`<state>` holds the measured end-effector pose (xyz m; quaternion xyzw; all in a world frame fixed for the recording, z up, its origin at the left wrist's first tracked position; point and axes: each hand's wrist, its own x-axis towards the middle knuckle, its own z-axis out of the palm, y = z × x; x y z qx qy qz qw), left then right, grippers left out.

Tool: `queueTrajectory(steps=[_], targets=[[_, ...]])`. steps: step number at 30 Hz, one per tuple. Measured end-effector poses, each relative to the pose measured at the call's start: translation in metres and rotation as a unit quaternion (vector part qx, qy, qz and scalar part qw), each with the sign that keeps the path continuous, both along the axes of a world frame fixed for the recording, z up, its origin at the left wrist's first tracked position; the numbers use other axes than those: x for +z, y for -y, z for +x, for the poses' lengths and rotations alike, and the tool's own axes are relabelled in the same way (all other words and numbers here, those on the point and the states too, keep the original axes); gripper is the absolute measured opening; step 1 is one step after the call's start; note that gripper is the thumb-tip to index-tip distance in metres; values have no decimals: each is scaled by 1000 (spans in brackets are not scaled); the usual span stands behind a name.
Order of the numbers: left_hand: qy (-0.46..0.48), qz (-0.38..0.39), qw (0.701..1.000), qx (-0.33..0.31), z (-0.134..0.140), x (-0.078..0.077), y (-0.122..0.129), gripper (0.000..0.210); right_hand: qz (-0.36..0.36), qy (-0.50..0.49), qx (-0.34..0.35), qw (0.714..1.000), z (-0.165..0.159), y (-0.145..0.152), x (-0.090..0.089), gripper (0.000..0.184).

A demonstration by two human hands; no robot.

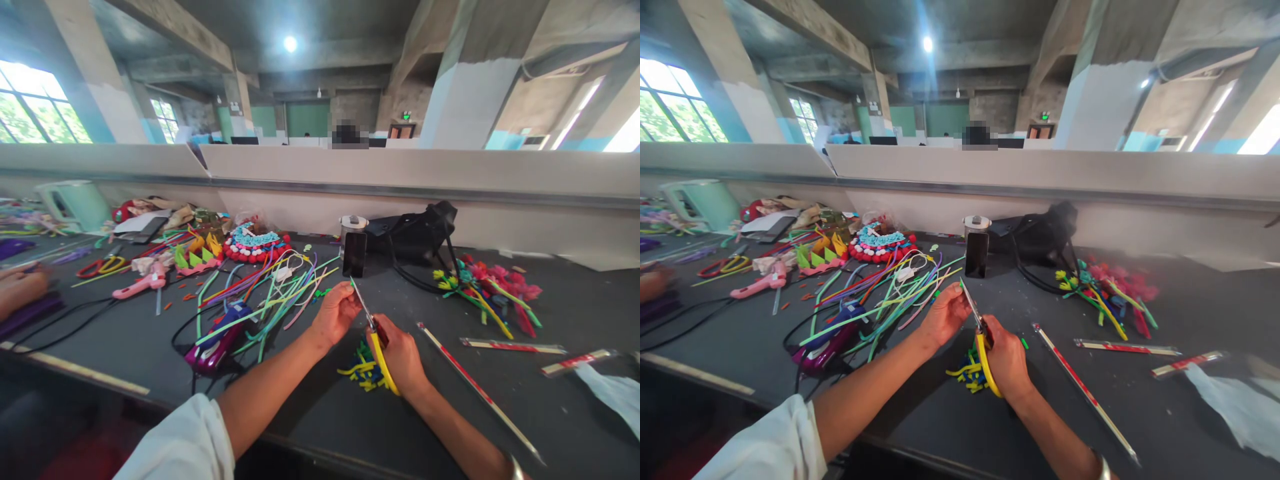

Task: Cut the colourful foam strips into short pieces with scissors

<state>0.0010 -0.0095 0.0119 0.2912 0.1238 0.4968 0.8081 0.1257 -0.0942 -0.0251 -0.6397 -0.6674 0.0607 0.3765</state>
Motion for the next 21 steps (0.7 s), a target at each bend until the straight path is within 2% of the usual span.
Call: queueTrajectory(steps=[6,15,18,21], targets=[[0,9,1000,-5,0,3,2,19,18,-30,5,999,-3,1,2,21],[-21,32,999,28,0,1,0,19,11,-41,-8,999,0,-3,1,22],[-92,60,991,82,2,-3,-2,11,31,-88,-13,996,3,-5,0,25],[-201,90,966,136,4,-6,-2,8,62,-143,-21,987,6,-7,2,30]])
